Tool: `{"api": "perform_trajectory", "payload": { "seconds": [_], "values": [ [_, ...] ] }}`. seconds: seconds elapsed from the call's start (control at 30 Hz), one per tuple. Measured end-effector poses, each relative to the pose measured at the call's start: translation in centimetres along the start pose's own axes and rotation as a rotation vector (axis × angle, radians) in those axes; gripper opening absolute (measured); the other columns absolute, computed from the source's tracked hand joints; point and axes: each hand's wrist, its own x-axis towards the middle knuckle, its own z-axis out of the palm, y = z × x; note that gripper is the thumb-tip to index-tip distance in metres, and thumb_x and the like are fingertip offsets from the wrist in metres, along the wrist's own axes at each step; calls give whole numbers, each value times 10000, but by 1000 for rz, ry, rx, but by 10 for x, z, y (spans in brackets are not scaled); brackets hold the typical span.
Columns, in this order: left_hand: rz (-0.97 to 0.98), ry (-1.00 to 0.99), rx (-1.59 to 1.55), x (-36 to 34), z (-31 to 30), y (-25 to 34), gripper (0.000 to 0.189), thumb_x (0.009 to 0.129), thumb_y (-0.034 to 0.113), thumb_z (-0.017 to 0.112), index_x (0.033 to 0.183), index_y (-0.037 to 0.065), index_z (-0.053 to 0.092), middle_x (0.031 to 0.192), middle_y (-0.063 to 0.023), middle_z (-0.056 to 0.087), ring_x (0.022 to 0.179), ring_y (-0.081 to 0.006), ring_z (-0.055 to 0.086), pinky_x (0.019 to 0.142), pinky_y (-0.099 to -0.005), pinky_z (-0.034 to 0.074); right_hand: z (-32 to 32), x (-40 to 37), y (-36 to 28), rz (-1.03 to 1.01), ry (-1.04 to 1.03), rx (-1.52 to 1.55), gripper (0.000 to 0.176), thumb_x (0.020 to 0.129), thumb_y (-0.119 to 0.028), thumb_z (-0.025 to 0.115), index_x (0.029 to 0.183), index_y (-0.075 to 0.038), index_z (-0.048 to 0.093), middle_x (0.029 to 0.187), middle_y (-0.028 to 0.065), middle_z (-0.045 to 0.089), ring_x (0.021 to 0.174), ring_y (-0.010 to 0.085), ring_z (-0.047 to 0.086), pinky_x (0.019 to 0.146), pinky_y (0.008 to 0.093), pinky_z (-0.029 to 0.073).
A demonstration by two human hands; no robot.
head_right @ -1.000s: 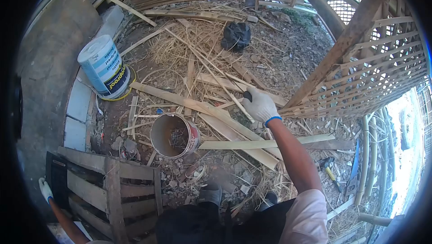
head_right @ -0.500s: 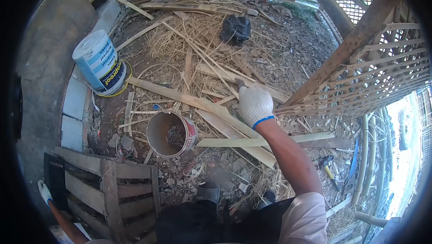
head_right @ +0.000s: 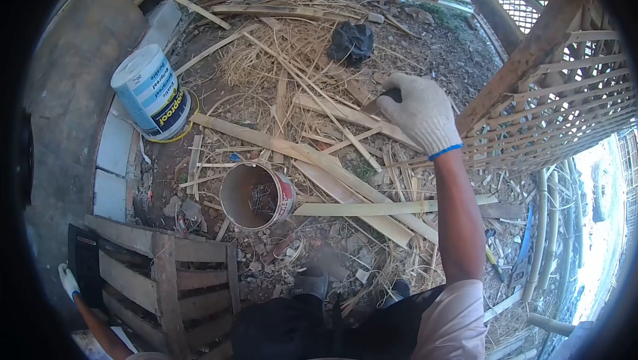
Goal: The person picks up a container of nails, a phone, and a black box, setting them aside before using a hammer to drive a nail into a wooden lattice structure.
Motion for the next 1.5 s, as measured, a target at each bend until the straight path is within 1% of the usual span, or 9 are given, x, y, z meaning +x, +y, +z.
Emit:
{"api": "perform_trajectory", "payload": {
  "seconds": [0.07,0.23,0.37,0.47,0.73,1.07,1.13,1.23,1.5],
  "values": [
    [10,-9,2,1,-1,0,351,973,94,454,1295,-3,554,1288,-187,613,1232,-304,563,1090,-379,378,9,6,5,-11,-14,-86,266,827,-291,666,979,-86,740,919,143,742,864,345,709,797,434,556],
    [-1,-11,-22,1,0,3,346,964,93,462,1281,-11,553,1278,-188,618,1217,-313,569,1084,-383,385,33,9,15,59,-62,-88,256,838,-309,652,965,-108,746,903,126,743,873,346,708,786,445,556],
    [28,14,-15,-6,-1,7,341,956,93,458,1266,-14,552,1265,-190,618,1208,-317,571,1077,-386,389,33,5,12,57,-95,-84,247,842,-307,652,956,-109,744,899,125,743,873,347,707,787,449,556],
    [2,8,13,-3,-3,13,327,946,91,459,1241,-11,558,1243,-191,619,1189,-316,575,1064,-386,395,33,2,9,23,-52,-70,238,848,-307,651,946,-109,742,892,121,743,869,346,706,786,452,555],
    [6,47,-13,-9,-2,20,283,932,76,467,1186,3,569,1159,-179,639,1099,-308,599,1012,-394,426,32,1,6,29,-56,-65,222,857,-300,648,933,-114,743,887,114,743,848,342,708,767,452,559],
    [26,65,-25,-4,3,10,245,922,59,472,1144,5,560,1096,-167,622,1039,-286,588,980,-385,432,33,5,5,29,-64,-78,225,859,-298,641,937,-118,750,893,102,749,861,326,713,783,442,562],
    [27,65,-17,-3,3,10,234,918,58,474,1132,5,552,1079,-165,617,1030,-285,585,978,-384,431,34,5,5,15,-49,-64,228,824,-263,691,944,-74,732,883,120,735,829,311,711,741,416,555],
    [24,81,-33,-6,3,12,239,915,58,472,1136,9,553,1073,-165,616,1031,-289,585,981,-384,428,33,6,3,28,-63,-81,227,864,-300,637,931,-116,751,883,98,751,849,326,716,776,441,565],
    [-7,51,-30,-6,1,13,261,914,55,469,1156,16,558,1106,-166,625,1049,-292,585,994,-378,422,34,8,6,29,-62,-91,231,861,-301,634,929,-112,749,884,103,750,851,327,715,780,444,566]
  ]
}}
